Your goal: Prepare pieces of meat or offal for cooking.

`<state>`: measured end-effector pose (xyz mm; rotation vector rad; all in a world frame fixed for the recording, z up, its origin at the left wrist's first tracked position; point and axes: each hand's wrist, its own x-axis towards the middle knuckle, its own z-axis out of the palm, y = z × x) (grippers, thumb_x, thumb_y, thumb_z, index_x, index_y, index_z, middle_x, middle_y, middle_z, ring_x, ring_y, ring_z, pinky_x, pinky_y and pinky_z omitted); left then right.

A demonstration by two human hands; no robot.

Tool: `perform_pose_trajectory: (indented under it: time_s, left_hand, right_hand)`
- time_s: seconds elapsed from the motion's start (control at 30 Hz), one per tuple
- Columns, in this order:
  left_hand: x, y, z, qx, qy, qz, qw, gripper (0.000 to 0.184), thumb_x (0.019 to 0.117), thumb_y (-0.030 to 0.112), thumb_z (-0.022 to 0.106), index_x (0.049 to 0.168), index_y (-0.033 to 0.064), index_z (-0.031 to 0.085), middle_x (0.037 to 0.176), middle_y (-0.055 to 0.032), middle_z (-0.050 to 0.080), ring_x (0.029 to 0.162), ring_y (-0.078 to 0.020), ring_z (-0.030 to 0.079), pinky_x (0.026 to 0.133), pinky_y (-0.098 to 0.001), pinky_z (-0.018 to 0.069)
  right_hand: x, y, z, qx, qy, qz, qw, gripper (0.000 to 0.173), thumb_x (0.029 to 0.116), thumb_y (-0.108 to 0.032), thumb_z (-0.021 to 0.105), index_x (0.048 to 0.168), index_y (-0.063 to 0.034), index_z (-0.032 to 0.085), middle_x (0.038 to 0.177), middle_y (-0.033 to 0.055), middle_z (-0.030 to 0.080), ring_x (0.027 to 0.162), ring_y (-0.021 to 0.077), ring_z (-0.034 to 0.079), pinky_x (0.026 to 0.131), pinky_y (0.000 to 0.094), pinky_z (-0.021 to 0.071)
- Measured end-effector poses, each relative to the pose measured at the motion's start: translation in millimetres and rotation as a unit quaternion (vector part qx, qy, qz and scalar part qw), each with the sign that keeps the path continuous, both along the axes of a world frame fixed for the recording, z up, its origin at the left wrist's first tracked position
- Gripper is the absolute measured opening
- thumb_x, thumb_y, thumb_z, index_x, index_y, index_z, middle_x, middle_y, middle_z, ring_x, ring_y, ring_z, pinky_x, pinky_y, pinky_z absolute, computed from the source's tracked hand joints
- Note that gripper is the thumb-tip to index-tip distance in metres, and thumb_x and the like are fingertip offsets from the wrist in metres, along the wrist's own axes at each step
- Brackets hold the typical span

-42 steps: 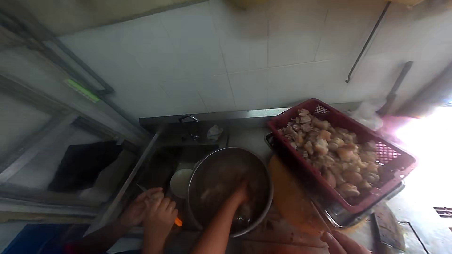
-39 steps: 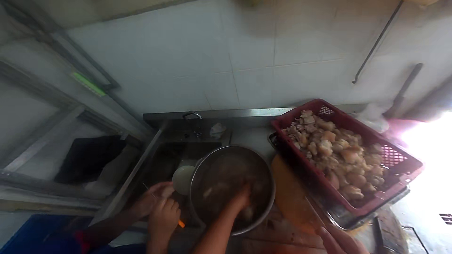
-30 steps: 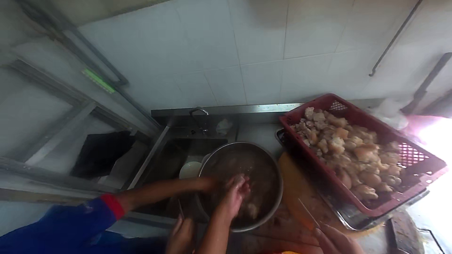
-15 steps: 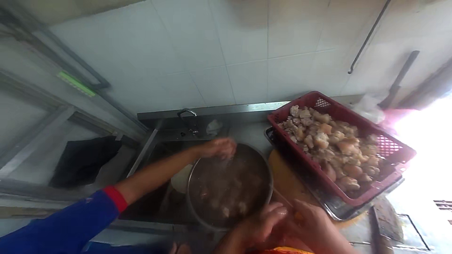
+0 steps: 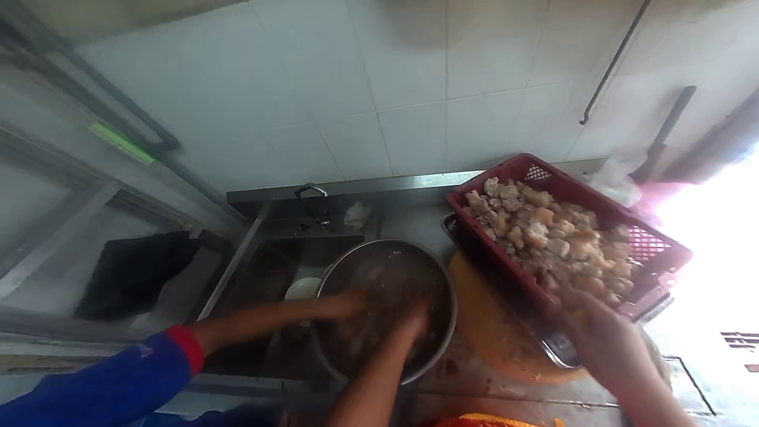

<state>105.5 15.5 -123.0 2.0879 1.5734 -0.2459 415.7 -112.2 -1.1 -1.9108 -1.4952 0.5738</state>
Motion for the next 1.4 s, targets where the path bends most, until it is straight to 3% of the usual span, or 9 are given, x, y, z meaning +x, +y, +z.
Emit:
perform_pose_trajectory:
  time_s: [0.17,0.27,0.33,0.5,0.7,0.8,1.03,1.23,1.4]
  left_hand:
    - [-4,13,-14,-0.028,-0.137,0.113,0.984,0.048,0.0982,0.027,0.062,0.141,0.0073,0.057,0.139,-0.0169,0.06,0.13,-0.0315,0.057,0.111,-0.0533,0.045]
    - [-22,12,2,-0.105,-0.499,0.276,0.815,0.035,0.1025,0.02,0.059,0.133,0.0023,0.059,0.122,-0.0154,0.068,0.106,-0.0248,0.068,0.093,-0.0425,0.0576]
    - [-30,1,32,-0.176,-0.627,0.296,0.699,0.035,0.1026,0.013,0.055,0.135,0.0019,0.056,0.13,-0.0182,0.065,0.108,-0.0287,0.067,0.092,-0.0446,0.057]
    - [-31,-34,84,-0.226,-0.709,0.195,0.639,0.046,0.0928,0.005,0.065,0.138,-0.0003,0.055,0.144,-0.0233,0.053,0.12,-0.0361,0.063,0.103,-0.0503,0.0529]
    - [-2,-68,102,-0.256,-0.593,0.155,0.747,0.043,0.0993,0.016,0.066,0.138,-0.0008,0.057,0.122,-0.0186,0.068,0.101,-0.0315,0.072,0.087,-0.0471,0.0629]
    - [17,-84,98,-0.235,-0.528,0.115,0.808,0.047,0.0977,0.027,0.07,0.137,0.0042,0.059,0.113,-0.0102,0.073,0.092,-0.0231,0.074,0.077,-0.0416,0.0658]
    - [0,-40,112,-0.3,-0.607,0.131,0.724,0.05,0.1077,0.027,0.042,0.153,0.0065,0.043,0.144,-0.0157,0.058,0.12,-0.0331,0.065,0.102,-0.0502,0.0546]
    - [57,-27,60,-0.177,-0.329,-0.018,0.927,0.052,0.0989,0.033,0.065,0.146,0.0159,0.054,0.143,-0.0112,0.055,0.117,-0.0217,0.064,0.099,-0.0413,0.0561]
    - [98,-87,15,-0.038,-0.183,-0.235,0.954,0.043,0.0942,0.022,0.069,0.137,0.0183,0.065,0.15,-0.0182,0.05,0.14,-0.0374,0.045,0.116,-0.0537,0.0393]
  right_hand:
    - [-28,-39,-22,-0.028,0.098,0.073,0.992,0.03,0.1007,-0.037,0.062,0.121,-0.0175,0.072,0.094,-0.0021,0.074,0.076,0.0091,0.069,0.068,0.0373,0.0605]
    - [-25,-59,-38,-0.075,0.139,0.084,0.984,0.027,0.1025,-0.034,0.063,0.12,-0.0141,0.07,0.091,-0.0019,0.076,0.078,0.0102,0.072,0.073,0.0383,0.0626]
    - [-27,-67,-47,-0.112,0.159,0.088,0.977,0.029,0.1033,-0.035,0.061,0.12,-0.0117,0.07,0.091,0.0004,0.076,0.078,0.0129,0.073,0.074,0.0406,0.0618]
    - [-55,-52,-42,-0.103,0.185,0.121,0.97,0.029,0.1016,-0.035,0.064,0.121,-0.0148,0.07,0.087,-0.0003,0.073,0.072,0.0118,0.068,0.067,0.0374,0.0598]
    - [-95,-18,-26,0.001,0.094,0.183,0.979,0.06,0.0943,-0.05,0.071,0.147,-0.0267,0.055,0.116,-0.0003,0.068,0.098,0.0106,0.068,0.084,0.0368,0.0617]
    - [-96,-13,-30,0.005,0.068,0.185,0.98,0.049,0.0936,-0.046,0.072,0.136,-0.0229,0.064,0.111,0.0019,0.07,0.092,0.0127,0.069,0.08,0.0393,0.0619]
    - [-18,15,-10,0.011,0.106,0.039,0.994,0.017,0.095,-0.034,0.063,0.101,-0.0224,0.073,0.081,-0.0049,0.069,0.066,0.0106,0.065,0.058,0.0389,0.0574]
    - [-9,5,-13,-0.022,0.076,-0.03,0.996,0.013,0.0968,-0.031,0.065,0.102,-0.0195,0.071,0.079,-0.0024,0.068,0.066,0.013,0.065,0.06,0.0414,0.0567]
    - [-8,-49,-63,-0.053,0.101,-0.004,0.993,0.019,0.0981,-0.033,0.061,0.105,-0.0195,0.072,0.081,-0.0037,0.068,0.068,0.0097,0.064,0.061,0.0366,0.0568]
